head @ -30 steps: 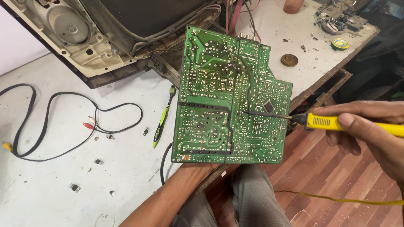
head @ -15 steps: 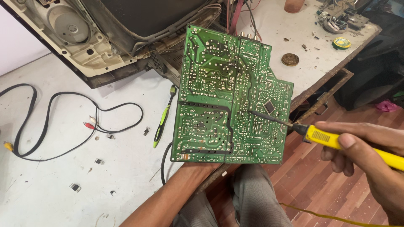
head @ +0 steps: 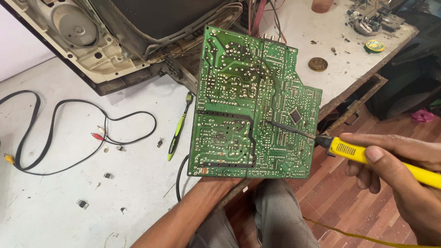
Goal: The person uses a soldering iron and a small brush to work on a green circuit board, applying heat to various solder joints and brushing the surface. The person holds the board steady with one hand while manipulating the tools with the other.
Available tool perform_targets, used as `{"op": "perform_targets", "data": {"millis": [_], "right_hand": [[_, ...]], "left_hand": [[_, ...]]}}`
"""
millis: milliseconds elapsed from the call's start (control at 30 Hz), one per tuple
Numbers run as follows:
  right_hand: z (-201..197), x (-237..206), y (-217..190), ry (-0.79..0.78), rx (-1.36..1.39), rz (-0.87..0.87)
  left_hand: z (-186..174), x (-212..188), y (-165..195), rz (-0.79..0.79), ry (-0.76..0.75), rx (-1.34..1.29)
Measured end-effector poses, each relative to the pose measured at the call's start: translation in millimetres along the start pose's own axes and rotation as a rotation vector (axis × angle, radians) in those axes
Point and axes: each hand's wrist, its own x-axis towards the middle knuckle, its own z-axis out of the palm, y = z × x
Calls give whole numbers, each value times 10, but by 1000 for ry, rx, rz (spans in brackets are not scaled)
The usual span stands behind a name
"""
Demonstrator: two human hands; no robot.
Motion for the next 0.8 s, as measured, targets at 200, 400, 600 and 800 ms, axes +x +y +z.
{"op": "perform_targets", "data": {"millis": [200, 400, 600, 800], "right_hand": [[-32, 42, 113, -28, 114, -6], [-113, 197, 367, -57, 326, 53], [-258, 400, 593, -155, 360, 3], [-375, 538, 750, -224, 300, 38]], "left_hand": [[-15, 2, -2, 1, 3, 1], [-37, -10, -1, 3, 6, -1], [-53, -9, -3, 5, 11, -3], [-67, -5, -5, 8, 17, -2]]}}
